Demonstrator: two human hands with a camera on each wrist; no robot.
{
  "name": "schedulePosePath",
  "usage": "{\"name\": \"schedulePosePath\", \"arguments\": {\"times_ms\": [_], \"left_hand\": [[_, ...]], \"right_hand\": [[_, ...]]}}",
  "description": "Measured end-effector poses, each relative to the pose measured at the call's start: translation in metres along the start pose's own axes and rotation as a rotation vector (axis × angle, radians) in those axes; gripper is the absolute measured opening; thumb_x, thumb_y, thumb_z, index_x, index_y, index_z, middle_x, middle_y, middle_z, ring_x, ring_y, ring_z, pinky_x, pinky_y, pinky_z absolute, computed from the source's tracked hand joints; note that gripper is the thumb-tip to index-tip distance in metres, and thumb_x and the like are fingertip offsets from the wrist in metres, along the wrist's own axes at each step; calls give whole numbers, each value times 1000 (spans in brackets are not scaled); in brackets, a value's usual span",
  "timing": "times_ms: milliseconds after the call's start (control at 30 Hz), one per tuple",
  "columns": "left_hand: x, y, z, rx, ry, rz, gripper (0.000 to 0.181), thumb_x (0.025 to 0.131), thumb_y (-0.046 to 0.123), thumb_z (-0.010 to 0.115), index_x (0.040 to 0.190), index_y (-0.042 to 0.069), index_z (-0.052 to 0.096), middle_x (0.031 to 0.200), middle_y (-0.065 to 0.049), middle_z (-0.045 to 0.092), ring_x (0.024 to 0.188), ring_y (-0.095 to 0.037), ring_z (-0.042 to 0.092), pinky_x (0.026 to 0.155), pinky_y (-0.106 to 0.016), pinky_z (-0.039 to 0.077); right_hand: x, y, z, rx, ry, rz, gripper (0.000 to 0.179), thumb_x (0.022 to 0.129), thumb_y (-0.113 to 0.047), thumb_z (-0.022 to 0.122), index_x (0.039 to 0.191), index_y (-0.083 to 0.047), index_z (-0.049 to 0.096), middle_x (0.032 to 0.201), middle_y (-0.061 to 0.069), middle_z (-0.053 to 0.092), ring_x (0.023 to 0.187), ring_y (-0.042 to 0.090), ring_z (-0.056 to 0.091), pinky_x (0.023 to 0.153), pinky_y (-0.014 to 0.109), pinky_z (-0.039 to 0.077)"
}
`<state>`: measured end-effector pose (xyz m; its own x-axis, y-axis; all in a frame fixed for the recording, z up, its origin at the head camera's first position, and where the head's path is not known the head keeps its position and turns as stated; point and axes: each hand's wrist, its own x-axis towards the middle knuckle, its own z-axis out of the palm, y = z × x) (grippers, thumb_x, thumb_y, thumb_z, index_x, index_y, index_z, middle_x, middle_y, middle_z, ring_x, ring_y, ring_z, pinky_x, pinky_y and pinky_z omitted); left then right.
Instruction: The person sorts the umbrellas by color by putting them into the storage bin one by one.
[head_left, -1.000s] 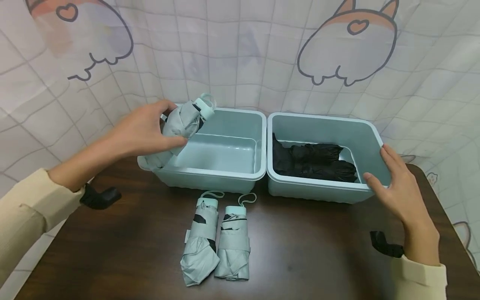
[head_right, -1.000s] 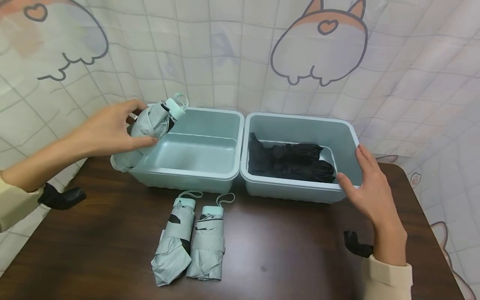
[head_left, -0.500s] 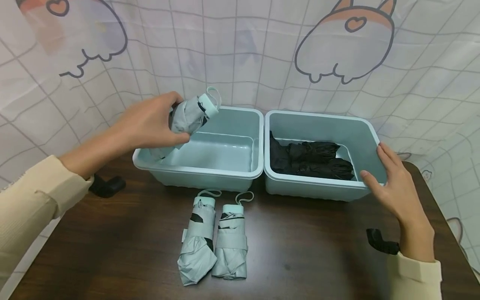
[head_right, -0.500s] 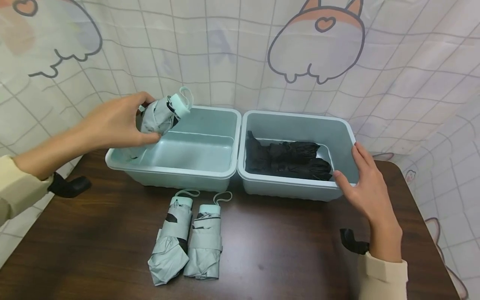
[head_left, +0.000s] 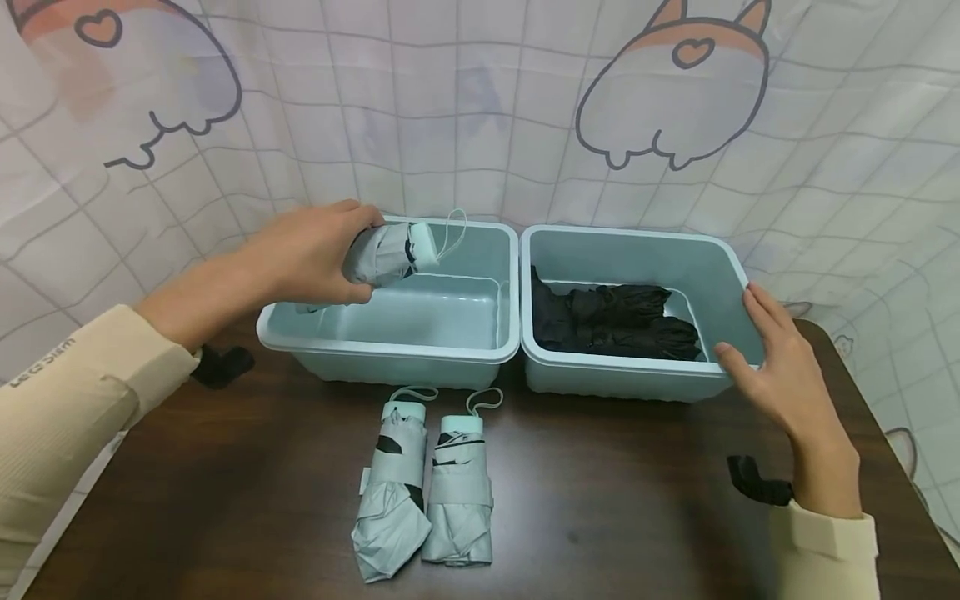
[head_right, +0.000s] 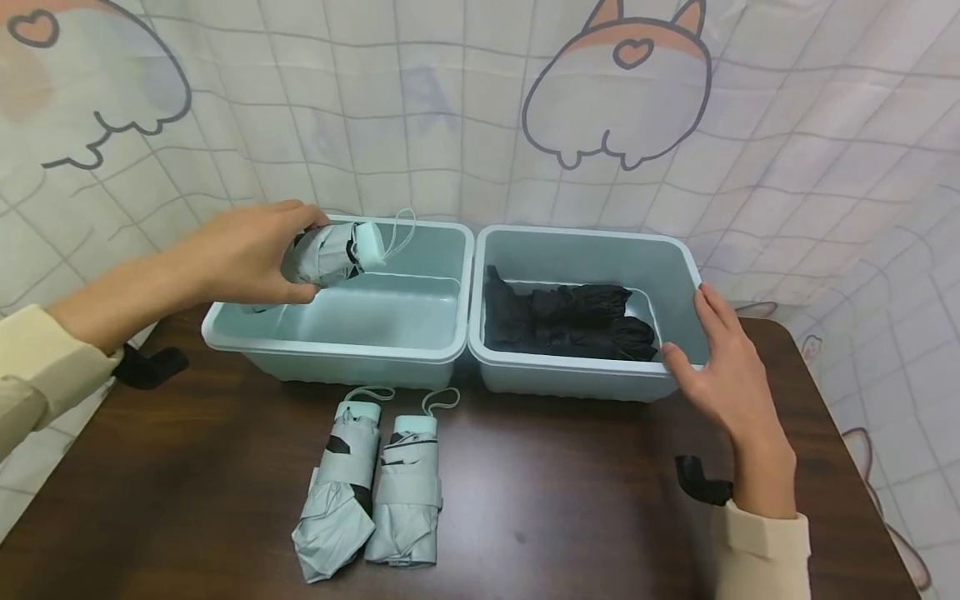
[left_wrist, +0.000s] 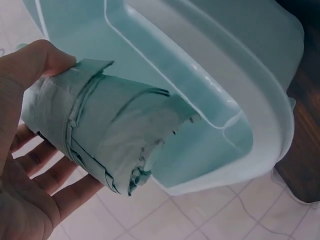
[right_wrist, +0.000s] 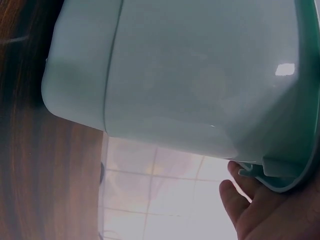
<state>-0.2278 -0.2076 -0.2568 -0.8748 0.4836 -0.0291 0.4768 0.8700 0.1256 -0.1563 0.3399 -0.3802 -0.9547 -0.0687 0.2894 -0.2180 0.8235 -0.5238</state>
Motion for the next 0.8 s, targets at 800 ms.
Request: {"name": "schedulePosePath", "arguments": {"times_ms": [800], "left_hand": [[26,-14,5,186,-113,92,68,85,32,79,143,9,53,125,-12,64,98,-28,66,75,-48,58]], "right_hand": [[2,-4,1,-29,-10,39,78,98,-27,57,166,-3,28,175,20,27,147,61,37,104,87,34]]}}
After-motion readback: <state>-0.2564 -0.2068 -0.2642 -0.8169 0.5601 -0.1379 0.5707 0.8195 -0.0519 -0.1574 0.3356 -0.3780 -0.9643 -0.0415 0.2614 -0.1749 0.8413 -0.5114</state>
